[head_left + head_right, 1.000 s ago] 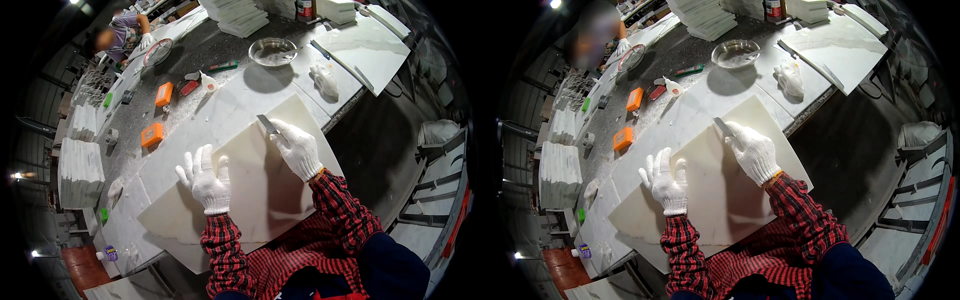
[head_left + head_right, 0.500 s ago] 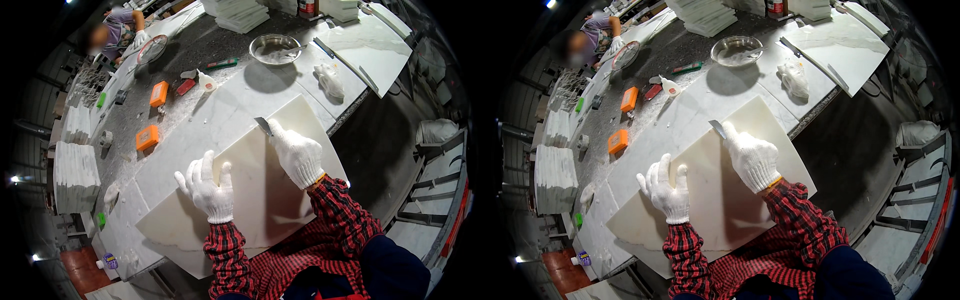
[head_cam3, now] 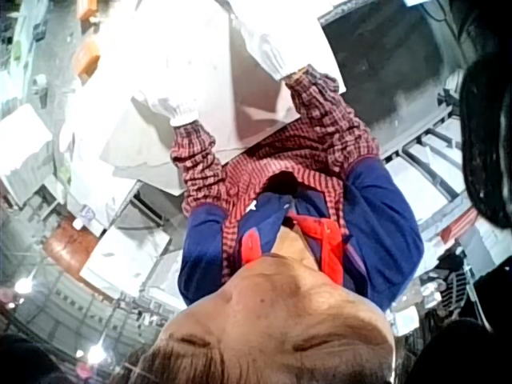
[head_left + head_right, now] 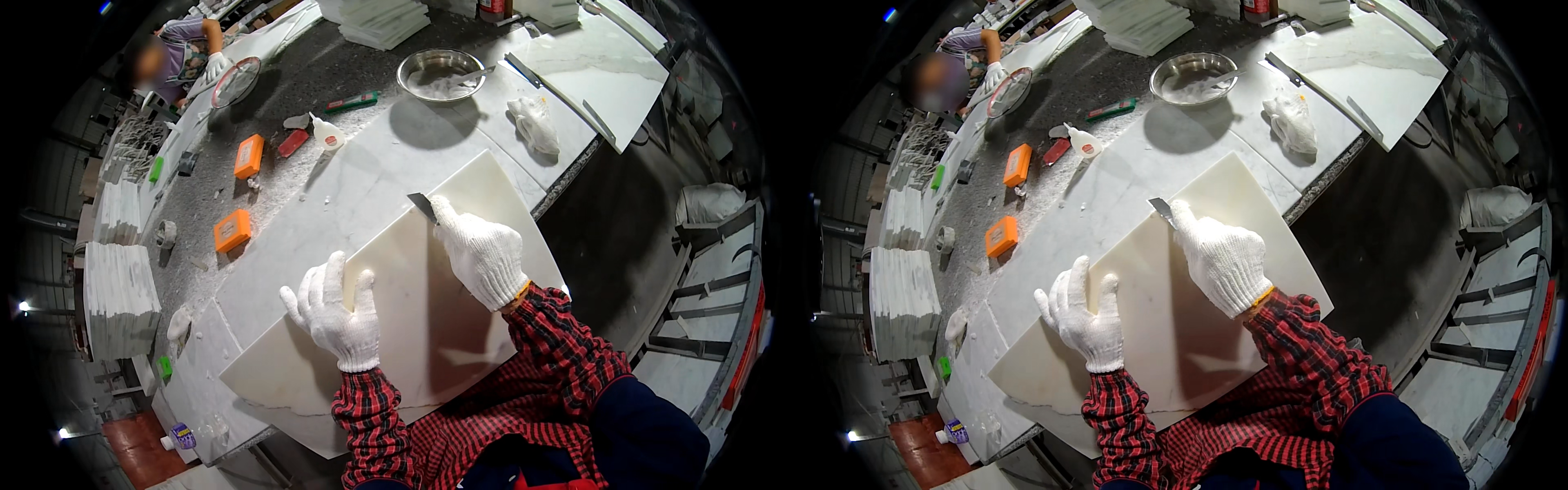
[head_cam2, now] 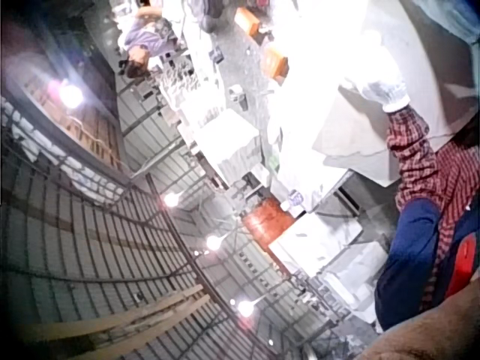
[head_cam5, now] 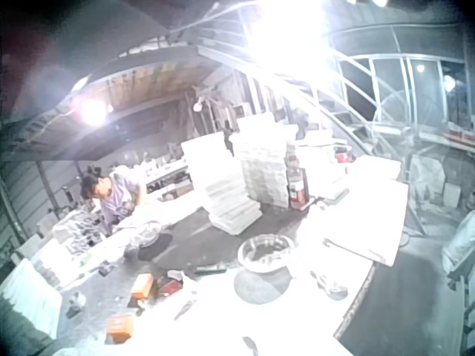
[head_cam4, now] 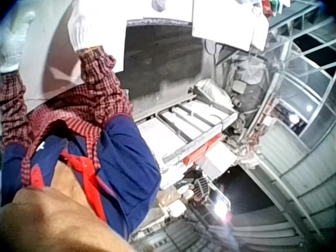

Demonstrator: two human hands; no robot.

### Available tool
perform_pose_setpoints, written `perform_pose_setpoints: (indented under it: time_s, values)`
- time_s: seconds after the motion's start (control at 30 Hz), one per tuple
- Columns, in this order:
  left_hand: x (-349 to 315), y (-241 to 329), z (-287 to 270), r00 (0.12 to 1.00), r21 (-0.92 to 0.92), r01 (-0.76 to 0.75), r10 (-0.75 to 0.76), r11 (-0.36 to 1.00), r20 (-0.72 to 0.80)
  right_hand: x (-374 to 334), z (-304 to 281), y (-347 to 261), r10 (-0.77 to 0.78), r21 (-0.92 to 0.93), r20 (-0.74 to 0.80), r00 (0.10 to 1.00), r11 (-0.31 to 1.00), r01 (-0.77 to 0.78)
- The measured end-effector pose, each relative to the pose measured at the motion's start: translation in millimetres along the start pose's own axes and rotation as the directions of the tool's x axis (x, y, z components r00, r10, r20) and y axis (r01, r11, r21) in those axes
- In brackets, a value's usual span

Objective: The person scrapes and smooths the edges of a white stone tile using a metal scraper and an orange sanding block. They repeatedly scrape along the edges, wipe away debris, and sand the edges to refine the surface.

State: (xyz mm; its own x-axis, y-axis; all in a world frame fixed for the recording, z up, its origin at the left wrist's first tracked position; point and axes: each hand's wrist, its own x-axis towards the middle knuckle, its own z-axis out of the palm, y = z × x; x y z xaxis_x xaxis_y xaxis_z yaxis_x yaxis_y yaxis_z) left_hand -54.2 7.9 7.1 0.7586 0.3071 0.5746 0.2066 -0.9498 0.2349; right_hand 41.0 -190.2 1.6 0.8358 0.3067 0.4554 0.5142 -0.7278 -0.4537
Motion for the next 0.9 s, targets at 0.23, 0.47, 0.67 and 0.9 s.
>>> perform_pose_setpoints:
  time_s: [0.23, 0.47, 0.67, 0.9]
  values:
    - [-1.3, 1.1, 0.6, 1.0, 0.001, -0.005, 0.005, 1.0, -0.01, -6.3, -0.3, 2.1, -0.008, 0.008, 0.04, 0.999, 1.0, 0.008]
    - [-3.1, -1.9, 1.0, 1.0, 0.007, -0.012, 0.012, 1.0, -0.002, -8.4, -9.8, -1.7, -0.106, -0.09, 0.156, 0.982, 0.989, 0.121]
    - [-1.9, 2.7, 2.1, 0.998, 0.029, -0.009, 0.011, 1.0, -0.059, -27.8, 2.3, 12.1, -0.035, 0.376, 0.02, 0.999, 0.926, 0.025]
    - [-35.3, 39.7, 5.2, 0.839, -0.396, -0.492, 0.544, 0.775, 0.021, -60.1, -34.0, -0.6, 0.474, 0.769, 0.353, 0.806, 0.344, -0.539]
